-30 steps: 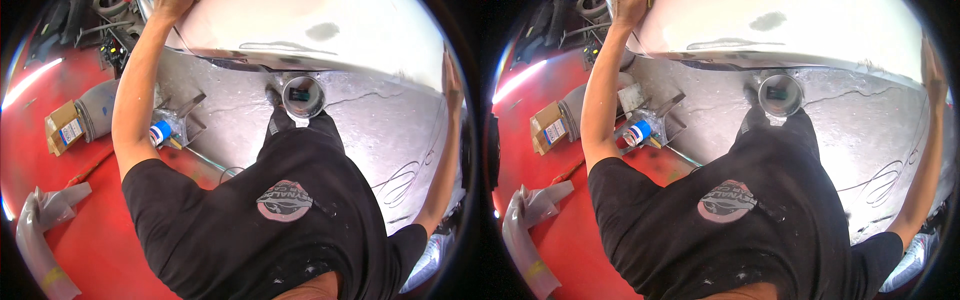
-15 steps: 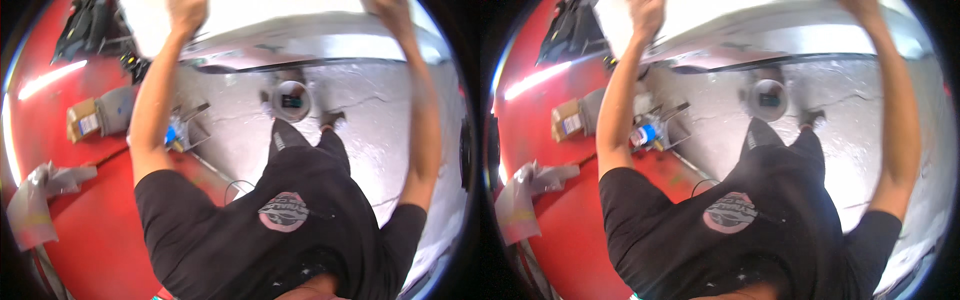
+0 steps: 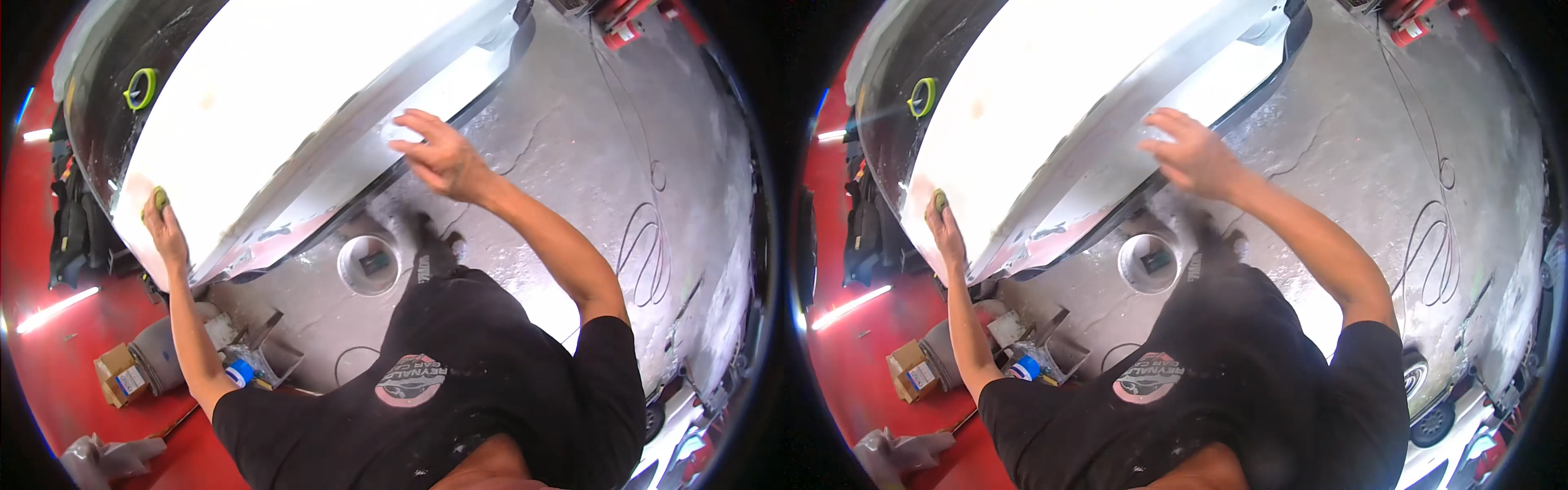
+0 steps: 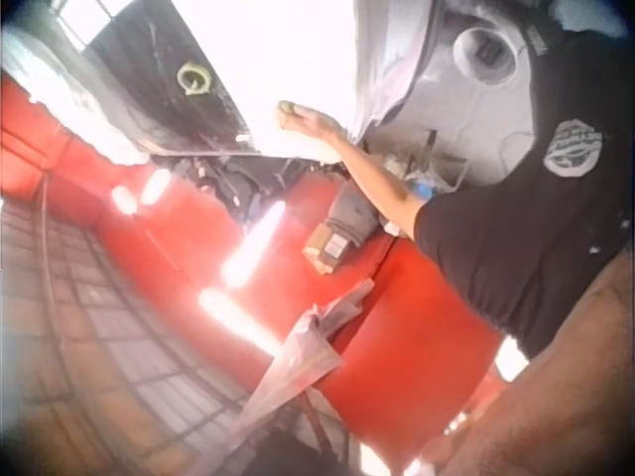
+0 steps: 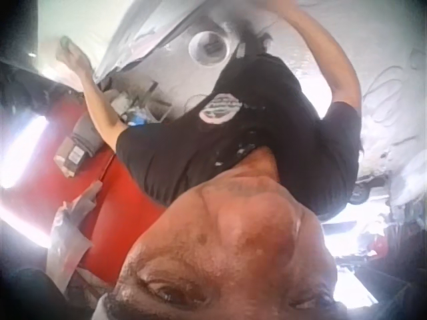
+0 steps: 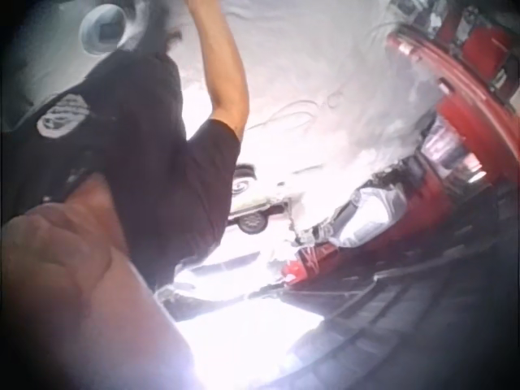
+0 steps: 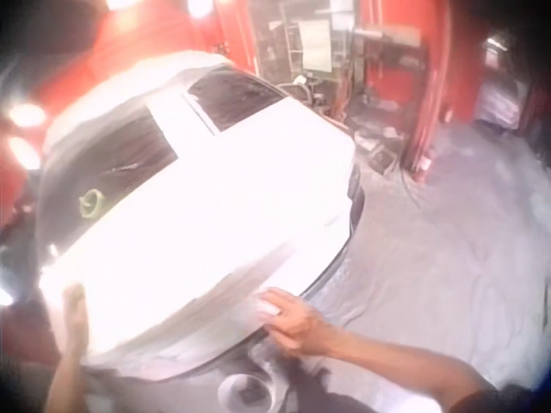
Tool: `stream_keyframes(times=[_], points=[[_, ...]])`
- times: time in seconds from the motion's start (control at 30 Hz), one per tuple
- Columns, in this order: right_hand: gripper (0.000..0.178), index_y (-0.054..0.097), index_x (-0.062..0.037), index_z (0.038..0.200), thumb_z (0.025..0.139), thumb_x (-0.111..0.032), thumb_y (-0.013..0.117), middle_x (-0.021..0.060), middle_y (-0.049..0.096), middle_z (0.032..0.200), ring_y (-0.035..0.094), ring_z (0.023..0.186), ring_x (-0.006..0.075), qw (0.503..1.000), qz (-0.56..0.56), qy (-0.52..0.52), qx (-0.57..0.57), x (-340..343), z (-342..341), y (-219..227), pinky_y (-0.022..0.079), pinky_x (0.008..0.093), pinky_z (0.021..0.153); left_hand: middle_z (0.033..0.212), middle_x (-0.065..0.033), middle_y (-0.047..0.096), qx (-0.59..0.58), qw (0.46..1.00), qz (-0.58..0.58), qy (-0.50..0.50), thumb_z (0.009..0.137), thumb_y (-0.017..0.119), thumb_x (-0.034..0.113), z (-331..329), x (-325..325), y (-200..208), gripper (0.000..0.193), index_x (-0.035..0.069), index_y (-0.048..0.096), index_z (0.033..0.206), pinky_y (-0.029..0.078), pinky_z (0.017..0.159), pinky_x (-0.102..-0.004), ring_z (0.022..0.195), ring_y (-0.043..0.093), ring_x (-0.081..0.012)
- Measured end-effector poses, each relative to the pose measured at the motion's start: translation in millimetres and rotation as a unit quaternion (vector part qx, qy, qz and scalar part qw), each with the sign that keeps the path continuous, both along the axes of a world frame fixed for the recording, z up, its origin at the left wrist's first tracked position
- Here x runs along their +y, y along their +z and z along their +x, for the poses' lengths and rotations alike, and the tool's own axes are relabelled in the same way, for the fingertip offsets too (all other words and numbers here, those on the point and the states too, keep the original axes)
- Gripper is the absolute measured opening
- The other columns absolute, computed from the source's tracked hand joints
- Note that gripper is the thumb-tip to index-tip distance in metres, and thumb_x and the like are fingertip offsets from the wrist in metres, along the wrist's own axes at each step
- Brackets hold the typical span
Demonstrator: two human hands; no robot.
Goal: The person wipes a car panel with a cloth, applies a paste to a small piece of sandpaper, and then uses the sandpaper to sand down a specific area on the panel.
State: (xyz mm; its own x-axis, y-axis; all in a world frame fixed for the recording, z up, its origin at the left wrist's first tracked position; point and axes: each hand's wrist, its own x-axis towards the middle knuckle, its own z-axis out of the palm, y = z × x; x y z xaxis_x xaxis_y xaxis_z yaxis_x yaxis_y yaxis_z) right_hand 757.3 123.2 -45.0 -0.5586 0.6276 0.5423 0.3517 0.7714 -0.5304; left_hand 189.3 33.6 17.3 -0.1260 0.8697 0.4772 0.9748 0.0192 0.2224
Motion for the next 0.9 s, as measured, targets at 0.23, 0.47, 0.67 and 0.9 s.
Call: stream_keyframes(times=[0.23,0.47,0.67,0.9], points=[[0.033,0.072,-0.0037,0.122,0.090,-0.001,0.062,0.0164,0.065,0.133,0.062,0.122,0.0278,0.991,-0.077,-0.107,-0.028,127.7,139.6,3.7,0.050,0.0359,0.100,0.146,-0.0180,0.052,-0.018,0.998,-0.004,0.066,0.103,0.049,0.014,-13.6,10.7,-5.5,0.044,0.003,0.050,0.146,0.034,0.115,-0.0436,0.136,0.046,-0.0338],[0.030,0.072,-0.0077,0.125,0.097,-0.012,0.064,0.0111,0.067,0.131,0.064,0.118,0.0237,0.982,0.047,-0.180,-0.010,297.3,231.9,66.9,0.050,0.0330,0.098,0.140,-0.0233,0.056,-0.029,0.984,0.008,0.178,0.101,0.051,0.013,4.6,33.3,-1.0,0.047,-0.003,0.049,0.144,0.038,0.113,-0.0453,0.129,0.052,-0.0383],[0.026,0.071,0.0025,0.105,0.093,-0.019,0.064,0.0168,0.070,0.103,0.065,0.102,0.0299,0.984,0.035,-0.172,-0.027,410.9,232.6,92.2,0.048,0.0395,0.101,0.143,-0.0198,0.054,-0.092,0.981,-0.007,0.169,0.102,0.053,0.010,105.2,89.0,8.9,0.044,-0.004,0.050,0.143,0.035,0.115,-0.0408,0.133,0.050,-0.0336],[0.053,0.052,0.0013,0.145,0.103,-0.030,0.056,0.0230,0.051,0.150,0.047,0.140,0.0340,0.985,0.001,-0.077,-0.157,561.6,221.6,70.3,0.034,0.0396,0.117,0.144,-0.0184,0.054,-0.121,0.975,-0.026,0.186,0.103,0.055,0.012,238.3,142.6,8.9,0.045,-0.003,0.049,0.145,0.035,0.116,-0.0389,0.134,0.049,-0.0309]])
